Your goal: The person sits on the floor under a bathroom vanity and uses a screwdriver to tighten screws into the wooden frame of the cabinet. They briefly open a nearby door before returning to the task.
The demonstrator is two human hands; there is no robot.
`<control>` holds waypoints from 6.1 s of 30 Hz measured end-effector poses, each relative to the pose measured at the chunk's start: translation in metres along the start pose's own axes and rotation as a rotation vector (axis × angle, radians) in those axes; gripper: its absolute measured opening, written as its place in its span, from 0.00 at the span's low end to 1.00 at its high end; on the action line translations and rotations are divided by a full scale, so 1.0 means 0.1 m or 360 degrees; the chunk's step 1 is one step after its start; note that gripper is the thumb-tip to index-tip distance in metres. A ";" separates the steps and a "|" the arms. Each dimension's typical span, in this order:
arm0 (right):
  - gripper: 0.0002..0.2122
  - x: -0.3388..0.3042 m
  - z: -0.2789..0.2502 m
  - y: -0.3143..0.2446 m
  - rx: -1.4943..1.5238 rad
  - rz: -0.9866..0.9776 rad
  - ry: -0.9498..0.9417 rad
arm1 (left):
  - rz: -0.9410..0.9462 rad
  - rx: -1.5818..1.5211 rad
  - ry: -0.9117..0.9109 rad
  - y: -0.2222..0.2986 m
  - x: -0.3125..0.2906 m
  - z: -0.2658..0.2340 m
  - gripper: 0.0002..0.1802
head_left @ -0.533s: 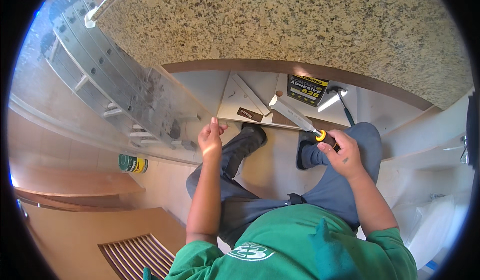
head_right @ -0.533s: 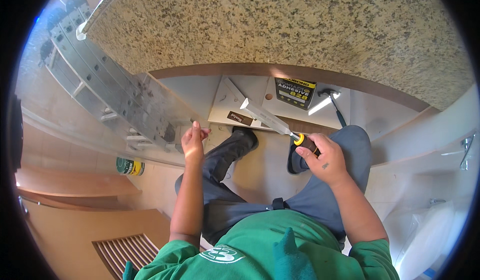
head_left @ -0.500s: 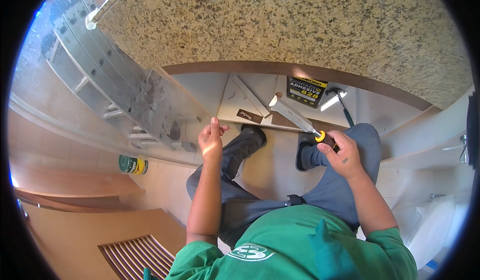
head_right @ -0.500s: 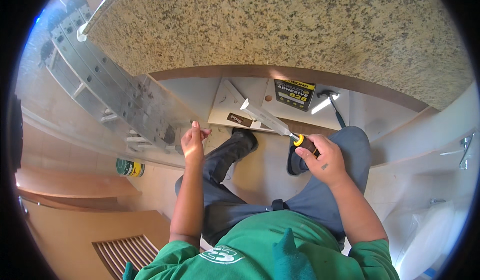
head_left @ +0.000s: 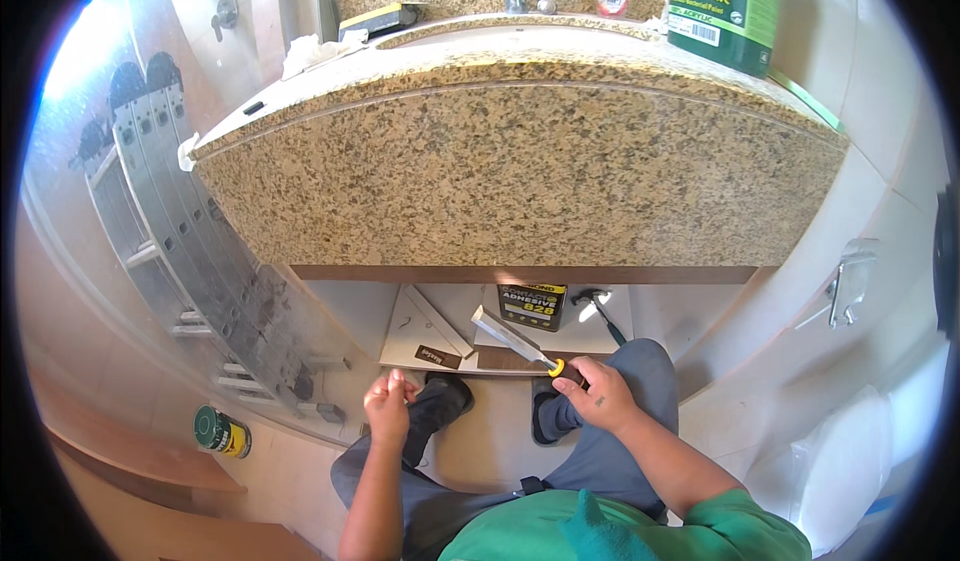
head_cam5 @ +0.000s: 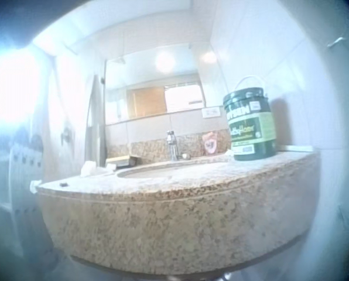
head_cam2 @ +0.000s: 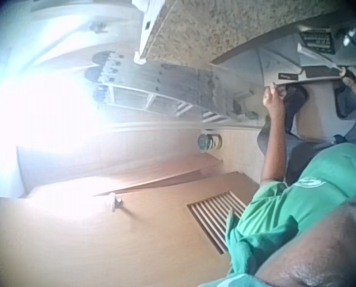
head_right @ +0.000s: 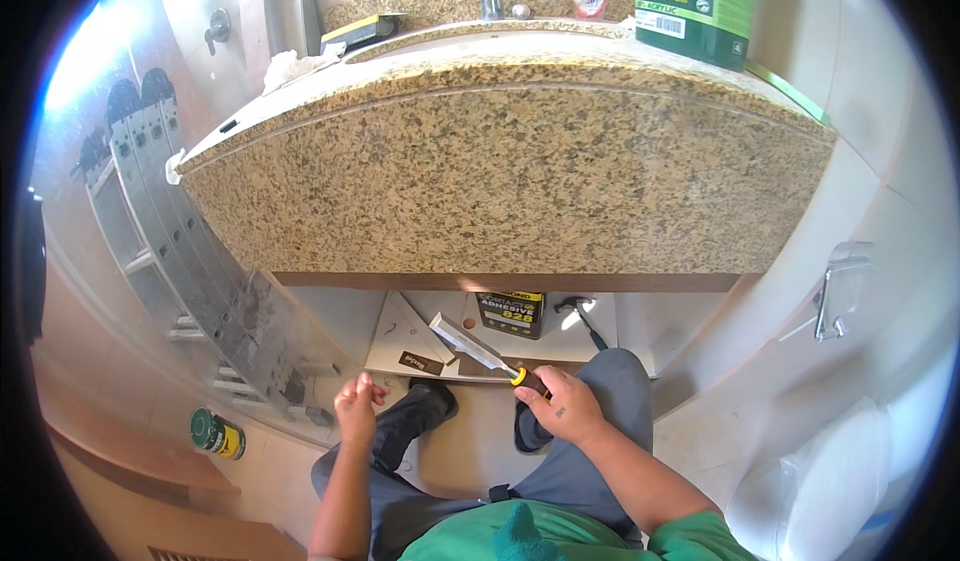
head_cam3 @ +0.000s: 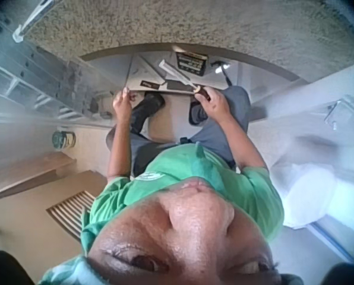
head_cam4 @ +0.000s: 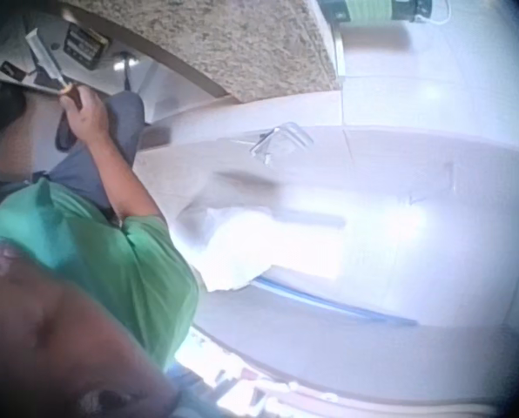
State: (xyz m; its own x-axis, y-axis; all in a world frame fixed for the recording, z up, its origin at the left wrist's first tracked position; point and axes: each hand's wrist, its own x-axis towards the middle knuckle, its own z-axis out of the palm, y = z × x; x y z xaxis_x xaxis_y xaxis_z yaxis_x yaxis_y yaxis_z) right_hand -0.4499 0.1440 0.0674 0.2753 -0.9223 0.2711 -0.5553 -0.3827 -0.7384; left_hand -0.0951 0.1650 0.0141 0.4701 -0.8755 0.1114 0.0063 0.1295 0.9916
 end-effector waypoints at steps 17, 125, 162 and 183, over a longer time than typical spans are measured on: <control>0.16 -0.12 0.09 -0.12 0.0277 -0.0086 -0.0012 | -0.0542 0.0887 -0.0637 -1.74 -0.57 -0.25 0.13; 0.23 1.52 0.21 0.27 -0.0564 0.0071 -0.1991 | -0.0538 -0.1079 -0.0878 0.01 0.84 1.94 0.11; 0.25 1.44 0.28 0.38 -0.0892 0.0182 -0.1983 | -0.0538 -0.0720 -0.0573 0.23 0.67 2.11 0.05; 0.20 1.39 0.26 0.50 -0.1061 0.0257 -0.1855 | -0.0711 -0.0345 -0.0535 -0.17 0.60 1.29 0.06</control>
State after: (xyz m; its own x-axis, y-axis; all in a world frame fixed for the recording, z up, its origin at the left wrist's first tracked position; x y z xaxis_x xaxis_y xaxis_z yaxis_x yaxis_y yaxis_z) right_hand -0.4187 -0.0018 0.0522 0.4867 -0.5055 -0.7124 -0.8247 -0.5349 -0.1838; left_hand -0.1813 0.0505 0.0128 0.0759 -0.9618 -0.2630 0.3353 -0.2238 0.9151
